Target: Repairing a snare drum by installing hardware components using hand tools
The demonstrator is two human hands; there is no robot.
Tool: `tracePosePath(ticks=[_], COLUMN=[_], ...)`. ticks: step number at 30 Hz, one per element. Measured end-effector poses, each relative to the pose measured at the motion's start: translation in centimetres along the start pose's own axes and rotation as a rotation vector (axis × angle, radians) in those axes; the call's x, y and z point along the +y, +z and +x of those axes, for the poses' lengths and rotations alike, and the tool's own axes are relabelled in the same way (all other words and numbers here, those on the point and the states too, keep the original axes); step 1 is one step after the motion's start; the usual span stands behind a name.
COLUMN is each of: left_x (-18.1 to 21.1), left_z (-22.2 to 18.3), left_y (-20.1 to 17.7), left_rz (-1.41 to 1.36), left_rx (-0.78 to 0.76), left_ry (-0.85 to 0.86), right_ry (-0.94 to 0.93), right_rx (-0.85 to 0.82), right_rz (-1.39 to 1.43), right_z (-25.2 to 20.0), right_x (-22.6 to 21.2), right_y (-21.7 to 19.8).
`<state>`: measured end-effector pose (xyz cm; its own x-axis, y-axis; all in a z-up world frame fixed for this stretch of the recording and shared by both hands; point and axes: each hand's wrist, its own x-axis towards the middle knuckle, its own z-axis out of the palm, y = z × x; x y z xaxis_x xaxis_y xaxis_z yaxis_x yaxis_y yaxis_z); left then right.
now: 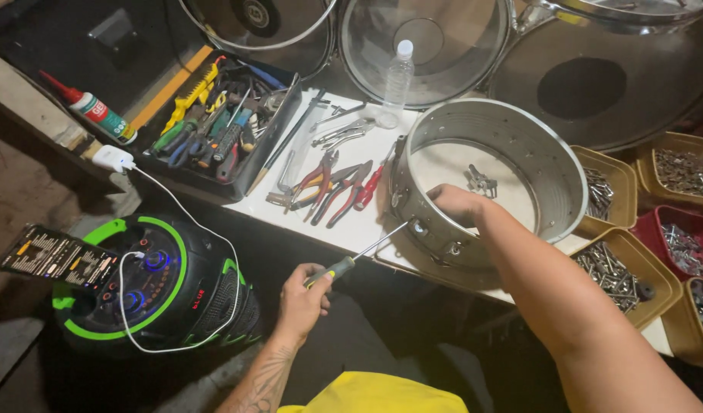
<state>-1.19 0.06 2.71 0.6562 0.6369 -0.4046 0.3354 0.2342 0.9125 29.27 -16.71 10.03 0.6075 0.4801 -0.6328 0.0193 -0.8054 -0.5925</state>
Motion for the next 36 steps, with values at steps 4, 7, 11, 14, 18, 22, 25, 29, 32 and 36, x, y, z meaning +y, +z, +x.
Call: tracePosePath(ticks=[4,7,11,14,18,22,25,29,32,36], left_x=[-0.9,-1.2,-1.2,-1.8,-1.0,-0.3,-0.4,-0.6,-0.5,-0.6], left_z=[0.6,0.5,0.4,0.6,0.3,-0.3,-0.2,-0.2,-0.5,-0.5], left_y=[-0.1,-0.2,0.1,0.2,0.1,0.0,0.0,0.1,0.2,0.2], left_rz=[0.003,-0.006,-0.002,0.0,0.004,0.049,0.052,0.053,0.041,0.03], left_rx=[-0.001,0.003,0.035,0.042,0.011,0.014,0.006,0.015,0.02,0.01], left_ry=[0.047,0.069,0.037,0.054,0.029,0.017,0.026,0.021,0.021,0.015], right_ry=[-0.12,-0.129,-0.071,-0.073,0.03,-0.052,-0.064,0.023,-0.074,-0.031], right_rx=[0.021,0.188,0.099,0.103,-0.073,-0.009,0.087,-0.052,-0.013,0.019], right_rz=[0.321,0.231,-0.026,0.015,0.136,0.241,0.148,-0.255,-0.279,0.055], right_z=[3.6,5.8,10.9,5.3,-0.4,1.0,0.1,3.3,5.4,-0.5], right_x=[3.6,4.7,9.0,5.3,0.0,1.3,0.2,2.3,3.6,0.2], right_y=[0.0,-0.4,-0.8,-0.2,-0.3,0.0,0.0,-0.4,-0.8,-0.2])
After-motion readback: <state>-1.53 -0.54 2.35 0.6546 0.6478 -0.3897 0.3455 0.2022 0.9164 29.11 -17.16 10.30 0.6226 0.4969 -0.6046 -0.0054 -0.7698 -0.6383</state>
